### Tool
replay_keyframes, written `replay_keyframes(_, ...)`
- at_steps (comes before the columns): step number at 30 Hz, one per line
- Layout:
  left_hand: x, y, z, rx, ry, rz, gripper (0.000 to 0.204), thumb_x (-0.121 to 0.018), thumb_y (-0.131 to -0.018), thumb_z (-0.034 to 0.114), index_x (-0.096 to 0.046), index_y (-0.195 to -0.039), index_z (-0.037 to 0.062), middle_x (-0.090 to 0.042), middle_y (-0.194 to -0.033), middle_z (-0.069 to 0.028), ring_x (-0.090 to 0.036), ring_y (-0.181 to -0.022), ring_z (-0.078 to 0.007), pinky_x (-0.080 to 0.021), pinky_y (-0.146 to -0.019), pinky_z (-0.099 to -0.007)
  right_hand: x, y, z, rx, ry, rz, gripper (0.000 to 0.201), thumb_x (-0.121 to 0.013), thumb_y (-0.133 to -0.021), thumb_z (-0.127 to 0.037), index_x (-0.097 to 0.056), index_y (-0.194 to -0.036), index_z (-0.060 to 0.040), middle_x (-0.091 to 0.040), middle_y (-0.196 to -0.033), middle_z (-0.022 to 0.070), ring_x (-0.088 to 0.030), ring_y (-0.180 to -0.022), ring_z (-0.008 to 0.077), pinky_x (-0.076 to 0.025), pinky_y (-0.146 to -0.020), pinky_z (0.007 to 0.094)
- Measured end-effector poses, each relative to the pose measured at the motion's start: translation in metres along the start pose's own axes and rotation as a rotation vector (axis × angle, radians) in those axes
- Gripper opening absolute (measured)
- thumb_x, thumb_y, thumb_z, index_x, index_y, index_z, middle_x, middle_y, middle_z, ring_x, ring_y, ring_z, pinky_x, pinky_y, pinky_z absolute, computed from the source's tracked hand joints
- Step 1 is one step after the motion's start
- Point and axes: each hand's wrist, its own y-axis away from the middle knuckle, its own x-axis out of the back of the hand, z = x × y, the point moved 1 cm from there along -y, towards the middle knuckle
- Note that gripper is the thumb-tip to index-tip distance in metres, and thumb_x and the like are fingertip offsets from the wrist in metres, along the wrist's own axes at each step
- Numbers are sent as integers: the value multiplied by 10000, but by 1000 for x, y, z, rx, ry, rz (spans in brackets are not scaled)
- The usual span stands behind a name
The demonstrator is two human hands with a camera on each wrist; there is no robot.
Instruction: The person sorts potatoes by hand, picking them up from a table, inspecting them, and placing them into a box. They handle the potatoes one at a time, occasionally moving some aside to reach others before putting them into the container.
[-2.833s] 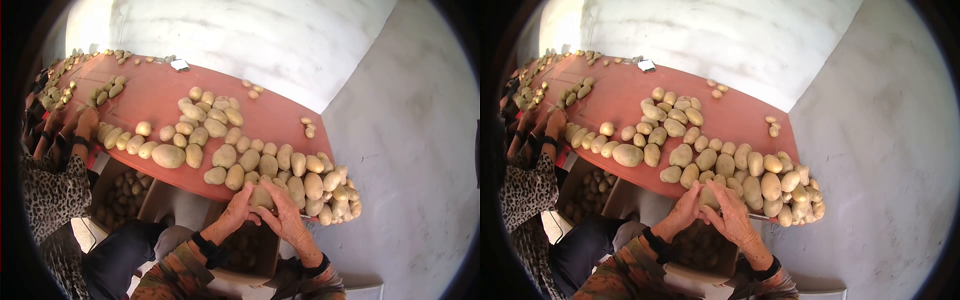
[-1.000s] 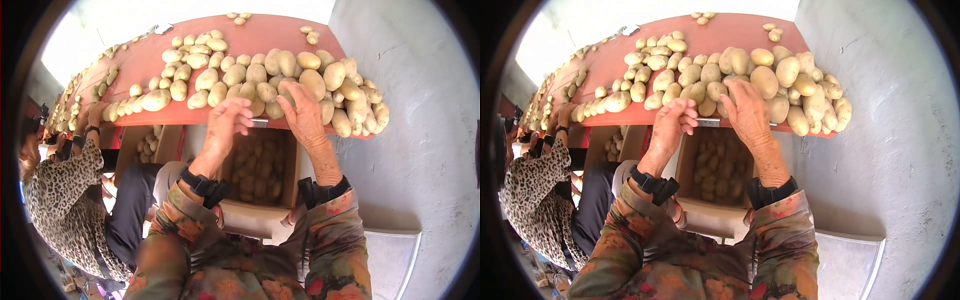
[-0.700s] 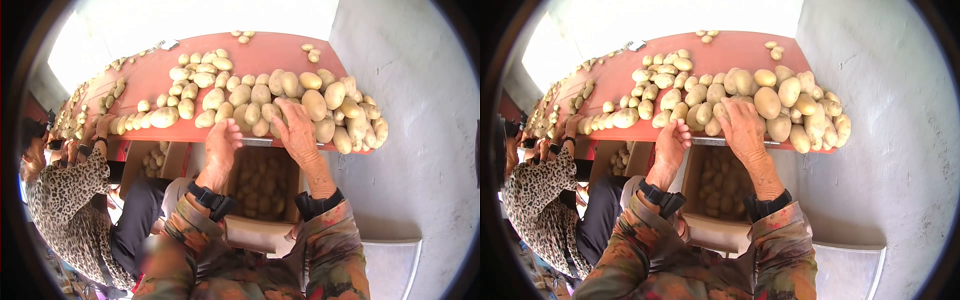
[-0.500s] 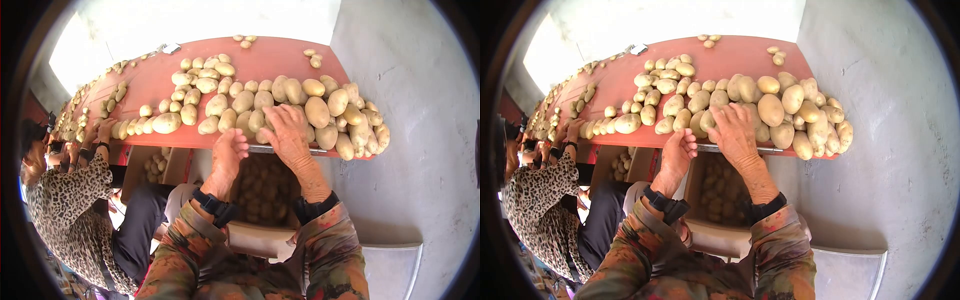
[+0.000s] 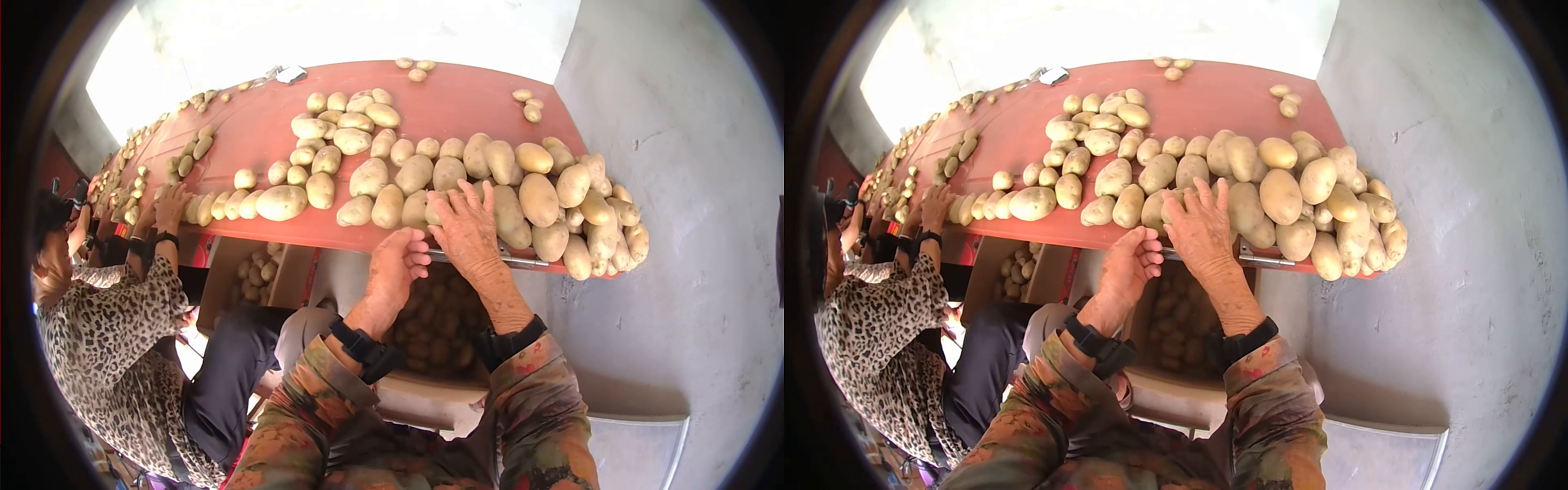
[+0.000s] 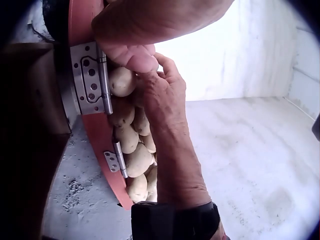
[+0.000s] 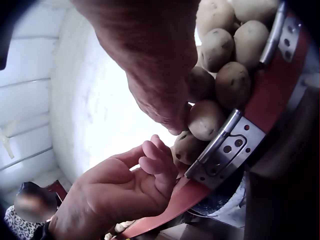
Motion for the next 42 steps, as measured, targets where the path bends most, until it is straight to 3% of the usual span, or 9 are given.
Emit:
replay_keyframes(11, 5, -2, 6, 77, 13, -87, 450, -396, -1035, 440, -624, -1016, 53, -671, -848, -66, -656, -743, -173, -537, -607, -313, 24, -7, -15, 49, -182, 204, 388, -701, -745, -135, -594, -1113, -74, -597, -1030, 121, -525, -1124, 317, -314, -1072, 578)
replay_keyframes(15, -4, 8, 21, -15, 170, -171, 621, -425, -993, 555, -513, -1260, 2, -638, -1151, -102, -642, -1019, -207, -533, -896, -373, 34, -2, -36, 163, -304, 172, 375, -708, -764, -161, -596, -1109, -62, -601, -1097, 130, -525, -1141, 316, -333, -1075, 553)
replay_keyframes(18, 2, 2, 22, -56, 150, -192, 579, -478, -988, 507, -503, -1269, 2, -623, -1179, -93, -611, -1076, -205, -496, -955, -376, 37, 3, -38, 250, -415, 45, 381, -714, -797, -209, -600, -1128, -60, -608, -1134, 124, -530, -1157, 311, -348, -1086, 525)
replay_keyframes(19, 0, 4, 23, -49, 173, -156, 458, -546, -969, 424, -564, -1167, 10, -655, -1042, -88, -651, -926, -198, -557, -782, -350, 44, 3, -38, 235, -454, 43, 389, -709, -807, -219, -597, -1145, -62, -608, -1143, 121, -531, -1157, 309, -359, -1079, 513)
replay_keyframes(20, 2, 4, 25, -46, 172, -158, 458, -546, -969, 424, -564, -1167, 10, -655, -1042, -88, -651, -926, -198, -557, -782, -350, 48, 3, -37, 220, -494, 41, 397, -703, -816, -228, -593, -1161, -65, -608, -1152, 118, -532, -1157, 307, -370, -1072, 501)
replay_keyframes(23, -4, 15, 29, 36, -247, -192, 263, -627, -900, 332, -616, -849, 75, -599, -707, -51, -598, -542, -149, -457, -394, -278, 51, 3, -12, 70, -406, 120, 377, -685, -842, -205, -591, -1173, -52, -610, -1140, 131, -535, -1129, 325, -413, -1016, 471)
replay_keyframes(27, -14, 22, 23, 92, -458, -267, 246, -604, -887, 318, -590, -821, 82, -586, -701, -32, -595, -539, -139, -462, -415, -267, 53, 6, 20, -143, -308, 230, 348, -683, -841, -172, -601, -1149, -32, -620, -1115, 145, -541, -1097, 345, -431, -981, 465)
replay_keyframes(37, -20, 32, 20, 150, -704, -364, 237, -559, -893, 291, -562, -822, 65, -552, -724, -20, -578, -549, -132, -431, -444, -253, 36, 11, 25, -71, -80, 158, 394, -706, -814, -195, -605, -1162, -40, -630, -1078, 129, -512, -1162, 357, -342, -1050, 545)
replay_keyframes(42, -16, 25, 7, 136, -690, -374, 207, -543, -919, 215, -572, -839, 27, -560, -748, -26, -580, -619, -125, -488, -527, -260, 27, 11, 24, -82, -35, 85, 432, -721, -788, -193, -583, -1174, -56, -614, -1024, 124, -498, -1180, 357, -304, -1070, 555)
